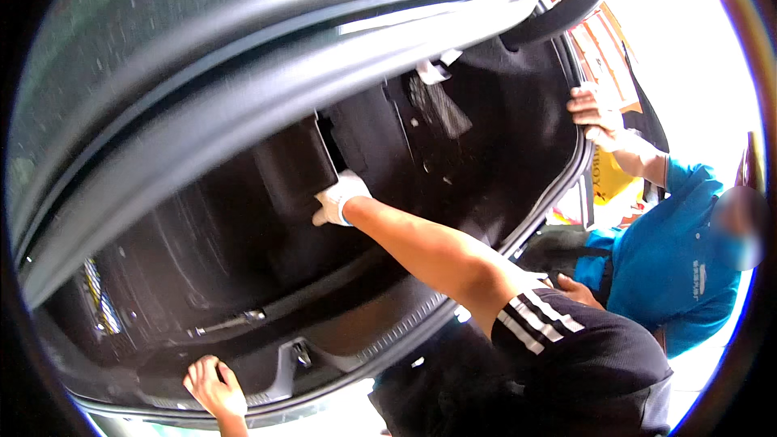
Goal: The person removes a trunk liner and a floor panel to access the car's electrical components. They disconnect a wiring harness and then reinstall the floor panel and liner. Finally, they route a cable along the exterior rear bumper of the vehicle.
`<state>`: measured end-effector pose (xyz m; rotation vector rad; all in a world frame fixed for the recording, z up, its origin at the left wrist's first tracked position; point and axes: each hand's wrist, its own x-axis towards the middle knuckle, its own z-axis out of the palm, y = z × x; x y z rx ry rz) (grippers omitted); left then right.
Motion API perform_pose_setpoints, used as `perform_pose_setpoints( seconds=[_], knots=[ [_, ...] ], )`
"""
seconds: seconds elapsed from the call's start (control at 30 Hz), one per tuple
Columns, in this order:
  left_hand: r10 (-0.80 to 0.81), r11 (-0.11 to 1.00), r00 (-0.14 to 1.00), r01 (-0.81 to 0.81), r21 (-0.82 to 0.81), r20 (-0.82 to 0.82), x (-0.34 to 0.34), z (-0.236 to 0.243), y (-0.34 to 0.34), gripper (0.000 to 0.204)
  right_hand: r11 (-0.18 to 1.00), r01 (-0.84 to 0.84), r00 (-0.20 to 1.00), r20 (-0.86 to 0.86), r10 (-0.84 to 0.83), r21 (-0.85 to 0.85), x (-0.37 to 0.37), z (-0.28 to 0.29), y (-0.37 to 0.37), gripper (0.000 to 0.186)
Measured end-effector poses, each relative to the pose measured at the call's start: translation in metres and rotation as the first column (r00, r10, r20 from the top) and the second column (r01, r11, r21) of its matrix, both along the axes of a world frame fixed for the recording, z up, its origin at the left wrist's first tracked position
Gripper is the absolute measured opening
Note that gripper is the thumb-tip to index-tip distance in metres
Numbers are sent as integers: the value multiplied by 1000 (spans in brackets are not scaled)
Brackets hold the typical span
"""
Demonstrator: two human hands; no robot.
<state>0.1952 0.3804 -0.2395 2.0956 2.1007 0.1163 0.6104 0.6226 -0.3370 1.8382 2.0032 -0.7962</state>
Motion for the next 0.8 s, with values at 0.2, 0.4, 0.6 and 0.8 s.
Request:
perform_pose_setpoints(
  seconds=[0.2, 0.4, 0.6, 0.8],
  knots=[
    [32, 999, 999, -31, -9, 20, 12, 18, 9, 18, 985, -96, 995, 13, 99, -142, 2, -14, 21, 78],
    [34, 999, 999, -33, -8, 41, 12, 13, 11, 20, 985, -90, 985, -129, 110, 150, 26, -28, 10, 84],
    [59, 998, 998, -59, -10, 33, 3, 19, 9, 21, 832, 212, 965, 26, -262, 512, 106, -45, 16, 72],
    [21, 1000, 996, -23, 22, 87, 7, -2, 8, 20, 716, 681, 719, -330, -612, 154, 259, -83, 45, 91]
  ],
)
